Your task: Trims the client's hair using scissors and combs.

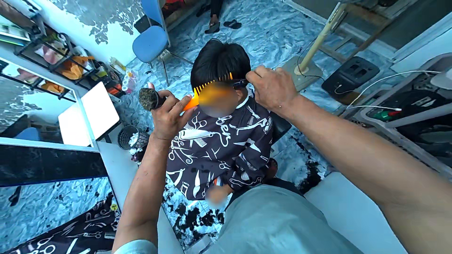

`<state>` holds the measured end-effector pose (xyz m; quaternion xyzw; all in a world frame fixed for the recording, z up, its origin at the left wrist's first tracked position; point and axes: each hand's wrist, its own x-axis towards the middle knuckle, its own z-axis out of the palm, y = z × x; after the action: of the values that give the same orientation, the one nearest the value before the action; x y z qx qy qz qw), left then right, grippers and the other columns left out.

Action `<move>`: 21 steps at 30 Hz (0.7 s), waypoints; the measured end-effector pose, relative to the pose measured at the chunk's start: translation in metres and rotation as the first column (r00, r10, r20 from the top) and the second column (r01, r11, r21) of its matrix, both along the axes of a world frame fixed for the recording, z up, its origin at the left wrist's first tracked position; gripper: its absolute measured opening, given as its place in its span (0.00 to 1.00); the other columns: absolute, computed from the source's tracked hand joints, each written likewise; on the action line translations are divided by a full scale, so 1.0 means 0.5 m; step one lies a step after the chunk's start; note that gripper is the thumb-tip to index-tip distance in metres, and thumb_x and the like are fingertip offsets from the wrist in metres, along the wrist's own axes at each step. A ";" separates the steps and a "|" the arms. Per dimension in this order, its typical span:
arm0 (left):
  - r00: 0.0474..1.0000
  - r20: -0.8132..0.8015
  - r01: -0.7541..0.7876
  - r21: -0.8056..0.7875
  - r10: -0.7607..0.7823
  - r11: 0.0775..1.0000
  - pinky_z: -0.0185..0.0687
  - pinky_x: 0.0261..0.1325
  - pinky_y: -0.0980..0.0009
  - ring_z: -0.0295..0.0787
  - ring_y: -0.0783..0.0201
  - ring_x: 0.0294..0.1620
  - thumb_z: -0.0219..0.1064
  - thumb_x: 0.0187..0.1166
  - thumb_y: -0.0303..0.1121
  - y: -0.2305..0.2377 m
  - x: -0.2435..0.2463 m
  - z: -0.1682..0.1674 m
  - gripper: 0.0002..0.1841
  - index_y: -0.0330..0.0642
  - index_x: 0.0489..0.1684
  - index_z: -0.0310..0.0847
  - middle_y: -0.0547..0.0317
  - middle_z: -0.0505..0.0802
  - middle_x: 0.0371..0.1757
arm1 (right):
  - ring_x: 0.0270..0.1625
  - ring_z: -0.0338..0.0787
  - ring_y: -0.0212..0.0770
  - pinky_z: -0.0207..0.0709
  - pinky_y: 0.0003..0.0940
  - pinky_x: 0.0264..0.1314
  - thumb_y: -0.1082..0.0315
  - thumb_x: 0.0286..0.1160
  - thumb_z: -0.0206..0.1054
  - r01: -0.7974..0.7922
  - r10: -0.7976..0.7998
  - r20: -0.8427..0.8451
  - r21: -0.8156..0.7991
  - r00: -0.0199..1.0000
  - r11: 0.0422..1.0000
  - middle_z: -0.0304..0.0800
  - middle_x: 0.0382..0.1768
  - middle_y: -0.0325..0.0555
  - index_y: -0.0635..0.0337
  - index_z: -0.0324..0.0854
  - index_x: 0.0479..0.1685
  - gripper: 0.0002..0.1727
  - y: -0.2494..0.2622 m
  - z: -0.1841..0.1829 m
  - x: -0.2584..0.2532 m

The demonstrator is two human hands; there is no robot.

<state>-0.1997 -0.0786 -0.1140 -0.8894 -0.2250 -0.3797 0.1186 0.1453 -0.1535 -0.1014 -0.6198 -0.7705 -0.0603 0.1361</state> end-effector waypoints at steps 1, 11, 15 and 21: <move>1.000 0.005 0.002 0.004 -0.002 1.000 0.69 0.74 0.46 0.84 0.51 0.40 0.78 0.75 0.44 -0.001 0.001 0.002 0.19 0.46 0.59 0.93 0.50 0.85 0.27 | 0.51 0.91 0.65 0.80 0.61 0.44 0.76 0.80 0.58 0.004 -0.004 -0.012 0.008 1.000 1.000 0.87 0.51 0.62 0.61 0.81 0.56 0.12 -0.001 -0.002 0.000; 1.000 0.012 0.014 0.023 -0.015 1.000 0.65 0.78 0.43 0.85 0.53 0.41 0.78 0.75 0.45 0.002 0.000 0.012 0.19 0.47 0.60 0.93 0.52 0.86 0.28 | 0.52 0.90 0.64 0.81 0.60 0.46 0.76 0.75 0.61 0.021 -0.024 -0.085 -0.036 0.996 0.999 0.86 0.52 0.61 0.60 0.81 0.56 0.13 0.003 -0.006 -0.004; 1.000 0.006 0.004 0.023 -0.005 1.000 0.64 0.77 0.42 0.85 0.52 0.42 0.78 0.75 0.45 -0.001 -0.002 0.018 0.19 0.47 0.60 0.93 0.52 0.85 0.27 | 0.54 0.90 0.64 0.82 0.60 0.46 0.75 0.75 0.61 0.021 -0.024 -0.112 -0.026 0.993 0.999 0.86 0.54 0.61 0.60 0.81 0.58 0.14 0.007 -0.005 -0.006; 1.000 0.007 0.016 0.027 -0.016 1.000 0.64 0.78 0.43 0.85 0.52 0.42 0.78 0.75 0.45 -0.002 -0.005 0.023 0.19 0.47 0.60 0.93 0.52 0.85 0.27 | 0.55 0.89 0.62 0.79 0.60 0.47 0.75 0.73 0.60 0.023 -0.026 -0.120 -0.022 0.992 0.999 0.85 0.54 0.60 0.59 0.81 0.57 0.15 0.008 -0.002 -0.005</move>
<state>-0.2020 -0.0794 -0.1025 -0.8882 -0.2131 -0.3869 0.1265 0.1429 -0.1495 -0.1026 -0.6330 -0.7539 -0.0167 0.1749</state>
